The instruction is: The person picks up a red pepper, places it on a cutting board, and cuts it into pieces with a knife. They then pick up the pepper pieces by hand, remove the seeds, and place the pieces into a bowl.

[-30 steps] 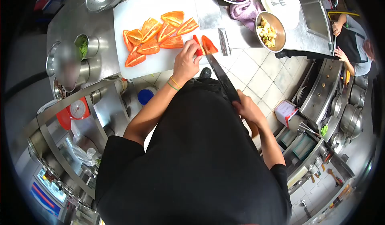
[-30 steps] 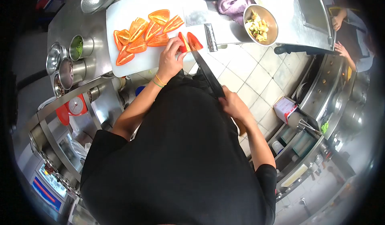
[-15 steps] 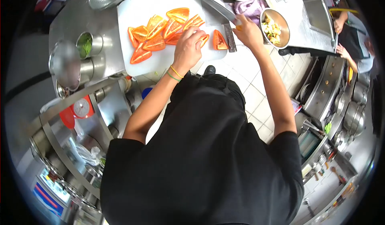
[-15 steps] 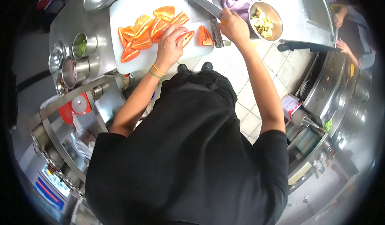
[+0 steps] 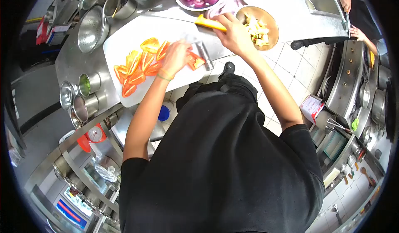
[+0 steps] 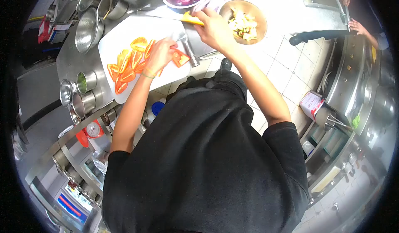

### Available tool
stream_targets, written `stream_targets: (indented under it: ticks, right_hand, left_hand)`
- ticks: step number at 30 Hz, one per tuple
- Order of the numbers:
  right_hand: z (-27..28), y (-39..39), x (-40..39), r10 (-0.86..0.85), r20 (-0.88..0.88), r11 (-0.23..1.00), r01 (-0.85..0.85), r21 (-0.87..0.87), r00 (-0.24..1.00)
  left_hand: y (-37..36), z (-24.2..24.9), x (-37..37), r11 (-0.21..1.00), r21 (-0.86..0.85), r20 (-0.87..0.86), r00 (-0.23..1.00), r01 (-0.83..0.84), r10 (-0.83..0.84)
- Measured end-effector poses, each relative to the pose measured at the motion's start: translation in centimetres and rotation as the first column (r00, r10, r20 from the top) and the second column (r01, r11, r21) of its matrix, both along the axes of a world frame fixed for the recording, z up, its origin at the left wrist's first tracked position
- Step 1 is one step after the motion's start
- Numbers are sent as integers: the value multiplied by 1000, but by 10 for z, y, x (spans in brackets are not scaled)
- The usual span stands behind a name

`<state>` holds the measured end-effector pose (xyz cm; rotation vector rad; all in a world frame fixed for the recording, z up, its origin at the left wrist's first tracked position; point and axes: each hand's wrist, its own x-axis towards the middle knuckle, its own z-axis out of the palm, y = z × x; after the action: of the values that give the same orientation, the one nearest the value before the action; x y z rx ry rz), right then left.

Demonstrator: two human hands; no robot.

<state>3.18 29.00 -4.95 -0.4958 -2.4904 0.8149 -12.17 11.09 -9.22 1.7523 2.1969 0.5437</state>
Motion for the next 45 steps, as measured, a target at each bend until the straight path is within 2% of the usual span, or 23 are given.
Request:
stream_targets:
  ticks: [2, 3, 6, 7, 8, 9, 11, 13, 15, 16, 19, 21, 24, 27, 29, 30, 31, 32, 34, 39, 42, 44, 45]
  right_hand:
    - [1, 24, 33, -62, -2, 998, 62, -4, 998]
    - [-3, 37, 51, -106, -6, 994, 106, 21, 994]
    - [-15, 76, 104, -153, 24, 917, 151, -369, 988]
    - [-16, 83, 116, -184, 33, 853, 176, -490, 982]
    - [-11, 85, 121, -182, 25, 845, 169, -507, 983]
    - [-3, 91, 126, -176, 112, 818, 209, -535, 978]
    - [1, 103, 132, -179, 196, 790, 260, -555, 964]
    - [3, 104, 121, -28, -11, 811, 16, -585, 1000]
    - [8, 102, 104, 12, -95, 930, -46, -364, 995]
    - [13, 101, 99, 5, 0, 920, -5, -392, 1000]
    - [1, 103, 93, -92, -47, 942, 71, -329, 995]
    - [-11, 105, 96, -94, -58, 928, 66, -366, 994]
    - [-25, 98, 98, -154, -13, 959, 146, -245, 988]
    - [-27, 100, 102, -170, 0, 951, 164, -261, 985]
    - [-18, 103, 106, -113, 55, 940, 125, -318, 992]
    - [-13, 103, 107, -110, 59, 941, 123, -315, 992]
    - [-7, 101, 106, -104, 79, 963, 120, -240, 991]
    - [-3, 99, 103, -99, 96, 980, 114, -163, 990]
    - [-2, 93, 97, -115, 84, 974, 129, -188, 990]
    - [-20, 89, 86, -125, 84, 961, 142, -238, 989]
    - [-26, 89, 83, -121, 12, 978, 121, -171, 993]
    - [-24, 89, 83, -128, 47, 941, 136, -311, 991]
    - [-25, 90, 83, -125, 46, 941, 133, -310, 991]
  left_hand:
    - [4, 18, 1, 976, -138, 151, 970, -171, 191]
    - [9, 25, 2, 969, -157, 140, 967, -191, 214]
    - [15, 41, 0, 877, -206, 376, 792, -434, 480]
    - [21, 51, 3, 869, -218, 353, 794, -445, 495]
    - [34, 66, 8, 869, -165, 402, 773, -466, 490]
    - [50, 79, 15, 869, -108, 456, 753, -483, 475]
    - [83, 85, 33, 892, -19, 399, 815, -452, 421]
    - [118, 82, 57, 906, 281, 211, 942, -316, 263]
    - [150, 77, 83, 902, 343, 167, 962, -263, 217]
    - [162, 75, 93, 902, 353, 152, 967, -248, 206]
    - [184, 73, 112, 908, 354, 139, 973, -223, 185]
    - [192, 73, 117, 913, 359, 115, 980, -193, 162]
    - [192, 67, 120, 918, 360, 67, 986, -167, 153]
    - [188, 56, 113, 911, 316, 114, 964, -264, 240]
    - [184, 51, 108, 895, 277, 244, 926, -351, 287]
    - [182, 53, 109, 891, 186, 317, 883, -415, 346]
    - [179, 48, 107, 889, 188, 320, 882, -418, 347]
    - [178, 44, 105, 881, 125, 426, 826, -457, 368]
    - [173, 35, 101, 868, -16, 574, 706, -497, 415]
    - [167, 42, 110, 874, -59, 621, 668, -482, 410]
    - [167, 45, 117, 870, -55, 645, 648, -490, 406]
    - [167, 48, 120, 868, -47, 641, 652, -495, 406]
    - [168, 50, 120, 869, -53, 625, 662, -492, 413]
